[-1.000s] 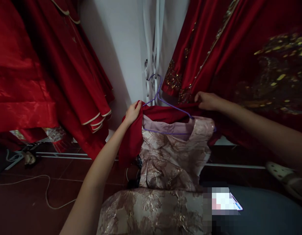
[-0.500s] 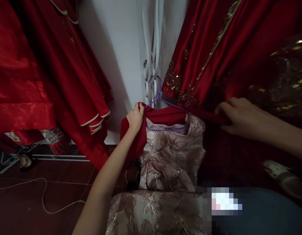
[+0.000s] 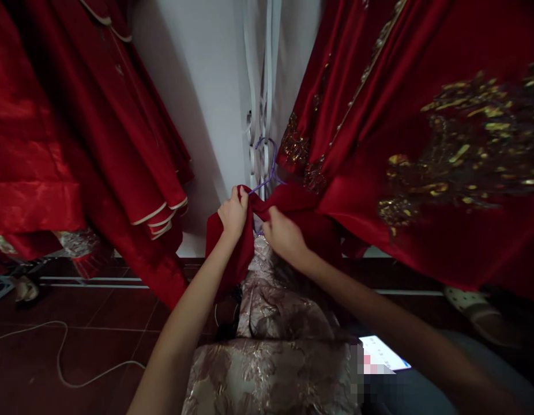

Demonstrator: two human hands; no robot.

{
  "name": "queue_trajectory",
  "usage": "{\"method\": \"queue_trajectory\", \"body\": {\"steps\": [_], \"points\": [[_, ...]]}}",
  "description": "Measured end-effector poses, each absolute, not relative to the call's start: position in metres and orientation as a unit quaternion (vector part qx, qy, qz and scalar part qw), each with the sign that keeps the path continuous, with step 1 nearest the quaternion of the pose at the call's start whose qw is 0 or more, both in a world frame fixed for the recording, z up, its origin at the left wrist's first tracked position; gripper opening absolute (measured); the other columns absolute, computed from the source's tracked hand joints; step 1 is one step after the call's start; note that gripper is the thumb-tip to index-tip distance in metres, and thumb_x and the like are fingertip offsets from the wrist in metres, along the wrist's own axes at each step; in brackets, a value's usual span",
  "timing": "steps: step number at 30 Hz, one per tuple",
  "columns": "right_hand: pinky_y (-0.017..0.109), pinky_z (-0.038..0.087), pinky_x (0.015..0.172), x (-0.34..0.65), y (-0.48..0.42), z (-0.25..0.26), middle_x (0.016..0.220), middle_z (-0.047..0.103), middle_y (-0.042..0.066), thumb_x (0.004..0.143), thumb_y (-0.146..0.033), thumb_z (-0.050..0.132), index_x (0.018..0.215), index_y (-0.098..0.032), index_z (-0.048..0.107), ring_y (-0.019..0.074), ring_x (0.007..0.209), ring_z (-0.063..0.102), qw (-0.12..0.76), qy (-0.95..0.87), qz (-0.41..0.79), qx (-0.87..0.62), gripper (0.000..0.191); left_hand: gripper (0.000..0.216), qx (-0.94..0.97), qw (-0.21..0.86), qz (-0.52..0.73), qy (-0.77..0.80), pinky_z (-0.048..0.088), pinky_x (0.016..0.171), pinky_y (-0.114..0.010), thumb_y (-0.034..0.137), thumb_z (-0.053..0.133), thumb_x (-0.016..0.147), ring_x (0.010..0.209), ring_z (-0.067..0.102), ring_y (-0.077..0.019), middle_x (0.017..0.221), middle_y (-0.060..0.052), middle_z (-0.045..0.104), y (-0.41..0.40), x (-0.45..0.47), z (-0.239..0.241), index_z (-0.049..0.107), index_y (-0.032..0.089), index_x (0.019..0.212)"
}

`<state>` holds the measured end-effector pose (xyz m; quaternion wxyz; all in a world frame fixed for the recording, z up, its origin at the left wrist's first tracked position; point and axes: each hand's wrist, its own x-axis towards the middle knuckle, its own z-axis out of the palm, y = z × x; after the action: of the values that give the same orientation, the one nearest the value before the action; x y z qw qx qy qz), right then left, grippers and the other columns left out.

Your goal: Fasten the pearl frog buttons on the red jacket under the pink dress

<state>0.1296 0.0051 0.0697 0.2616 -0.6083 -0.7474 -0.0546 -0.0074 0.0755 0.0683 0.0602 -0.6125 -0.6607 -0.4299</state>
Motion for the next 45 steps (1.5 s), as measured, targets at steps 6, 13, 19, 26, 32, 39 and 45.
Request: {"method": "queue_trajectory", "body": {"steps": [6, 13, 19, 26, 32, 39, 45], "points": [[0.024, 0.033, 0.056, 0.119, -0.007, 0.046, 0.088, 0.060, 0.005, 0.079, -0.025, 0.044, 0.089, -0.020, 0.042, 0.0174, 0.072, 0.056, 0.290, -0.785, 0.010, -0.547, 0.011, 0.031, -0.687, 0.066, -0.569, -0.447, 0.041, 0.084, -0.028, 0.037, 0.033, 0.091, 0.092, 0.054, -0.0160, 0.096, -0.008, 0.054, 0.074, -0.033, 0.070, 0.057, 0.018, 0.089], [0.024, 0.039, 0.061, 0.183, 0.002, 0.034, 0.074, 0.052, -0.001, 0.071, -0.023, 0.050, 0.089, -0.021, 0.037, 0.0132, 0.063, 0.051, 0.438, -0.744, 0.115, -0.492, 0.023, 0.010, -0.727, 0.025, -0.557, -0.400, 0.042, 0.078, -0.027, 0.024, 0.049, 0.084, 0.085, 0.053, -0.0144, 0.087, -0.004, 0.055, 0.023, -0.066, 0.042, 0.055, 0.020, 0.091], [0.025, 0.039, 0.065, 0.163, 0.000, 0.032, 0.075, 0.048, -0.001, 0.070, -0.018, 0.046, 0.085, -0.021, 0.040, 0.0124, 0.066, 0.048, 0.432, -0.788, 0.168, -0.405, 0.016, 0.009, -0.761, -0.257, -0.487, -0.342, 0.040, 0.063, -0.020, 0.021, 0.056, 0.075, 0.065, 0.048, -0.0089, 0.071, 0.003, 0.049, 0.022, -0.028, 0.035, 0.049, 0.018, 0.080], [0.024, 0.042, 0.069, 0.146, 0.012, 0.009, 0.079, 0.050, -0.002, 0.074, -0.022, 0.046, 0.084, -0.021, 0.044, 0.0112, 0.071, 0.051, 0.495, -0.722, 0.305, -0.375, 0.010, 0.024, -0.688, -0.361, -0.540, -0.322, 0.041, 0.076, -0.023, 0.008, 0.051, 0.070, 0.078, 0.051, -0.0101, 0.085, 0.000, 0.054, 0.020, 0.007, 0.010, 0.050, 0.017, 0.092], [0.030, 0.044, 0.081, 0.148, 0.016, -0.005, 0.084, 0.054, 0.001, 0.074, -0.028, 0.050, 0.085, -0.022, 0.047, 0.0141, 0.082, 0.054, 0.599, -0.609, 0.340, -0.394, 0.013, 0.036, -0.668, -0.313, -0.576, -0.352, 0.045, 0.081, -0.027, 0.010, 0.053, 0.074, 0.087, 0.056, -0.0117, 0.094, -0.004, 0.057, -0.001, 0.018, -0.002, 0.050, 0.020, 0.109], [0.033, 0.047, 0.085, 0.155, 0.001, 0.005, 0.104, 0.059, 0.005, 0.079, -0.035, 0.051, 0.107, -0.023, 0.054, 0.0145, 0.095, 0.057, 0.562, -0.618, 0.432, -0.341, 0.031, 0.020, -0.585, -0.314, -0.624, -0.412, 0.050, 0.074, -0.025, 0.021, 0.062, 0.072, 0.077, 0.062, -0.0111, 0.080, -0.002, 0.061, 0.003, 0.011, 0.003, 0.049, 0.016, 0.086], [0.031, 0.050, 0.081, 0.150, 0.004, 0.007, 0.100, 0.063, 0.006, 0.074, -0.039, 0.061, 0.097, -0.020, 0.058, 0.0150, 0.090, 0.060, 0.563, -0.642, 0.361, -0.373, 0.030, 0.016, -0.593, -0.322, -0.605, -0.423, 0.051, 0.070, -0.023, 0.023, 0.062, 0.072, 0.075, 0.064, -0.0111, 0.078, -0.003, 0.063, 0.004, 0.010, 0.005, 0.051, 0.016, 0.081]]}}
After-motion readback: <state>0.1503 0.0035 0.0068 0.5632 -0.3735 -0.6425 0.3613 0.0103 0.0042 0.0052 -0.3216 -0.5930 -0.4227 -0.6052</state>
